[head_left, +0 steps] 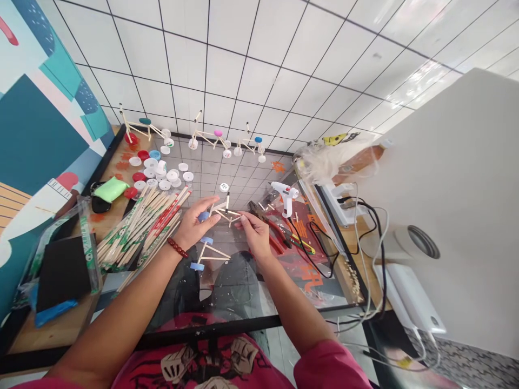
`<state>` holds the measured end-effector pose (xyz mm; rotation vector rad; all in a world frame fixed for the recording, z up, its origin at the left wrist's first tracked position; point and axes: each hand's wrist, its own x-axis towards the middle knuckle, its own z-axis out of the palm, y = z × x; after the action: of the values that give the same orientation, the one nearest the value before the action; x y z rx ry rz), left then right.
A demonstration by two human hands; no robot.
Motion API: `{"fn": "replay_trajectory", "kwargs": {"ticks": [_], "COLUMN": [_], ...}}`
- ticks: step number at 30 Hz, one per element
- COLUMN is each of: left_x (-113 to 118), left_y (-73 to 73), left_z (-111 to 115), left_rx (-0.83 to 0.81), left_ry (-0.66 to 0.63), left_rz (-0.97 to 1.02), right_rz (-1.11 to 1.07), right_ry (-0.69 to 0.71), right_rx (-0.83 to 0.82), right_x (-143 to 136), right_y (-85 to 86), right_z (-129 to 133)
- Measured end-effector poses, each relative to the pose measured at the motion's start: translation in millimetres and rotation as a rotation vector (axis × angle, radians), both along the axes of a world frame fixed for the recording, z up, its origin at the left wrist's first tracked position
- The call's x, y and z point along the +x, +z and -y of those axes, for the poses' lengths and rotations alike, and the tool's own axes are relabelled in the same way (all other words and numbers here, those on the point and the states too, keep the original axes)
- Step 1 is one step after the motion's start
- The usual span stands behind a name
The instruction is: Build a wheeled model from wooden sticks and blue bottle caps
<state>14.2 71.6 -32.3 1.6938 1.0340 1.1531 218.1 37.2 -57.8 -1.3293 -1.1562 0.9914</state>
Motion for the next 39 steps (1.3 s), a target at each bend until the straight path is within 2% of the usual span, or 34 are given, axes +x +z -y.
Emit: {"fn": "replay_trajectory", "kwargs": {"ticks": [10, 24, 31, 39], "left_x": [1.2, 0.5, 1.1, 2.3], "left_y": [-0.7, 0.0, -0.5, -3.1], "left_z": [-0.4, 0.2, 2.5, 1.3], "left_rx": [0.004, -0.004, -0.123, -0.121], "left_ry": [-0.007, 0.002, 0.039, 0.042], "left_rz": [0.014, 0.000, -0.015, -0.002], "right_rz": [0.036, 0.035, 0.054, 0.027], "right_ry": [-0.004, -0.004, -0.011, 0.002], "right_rx": [0.037, 0.001, -0.012, 0.003], "right_x": [-0.3, 0.4, -0.3, -0.4], "right_y": [-2.5, -11.2, -9.6, -8.8], "right_z": [-1.7, -1.6, -1.8, -1.4]}}
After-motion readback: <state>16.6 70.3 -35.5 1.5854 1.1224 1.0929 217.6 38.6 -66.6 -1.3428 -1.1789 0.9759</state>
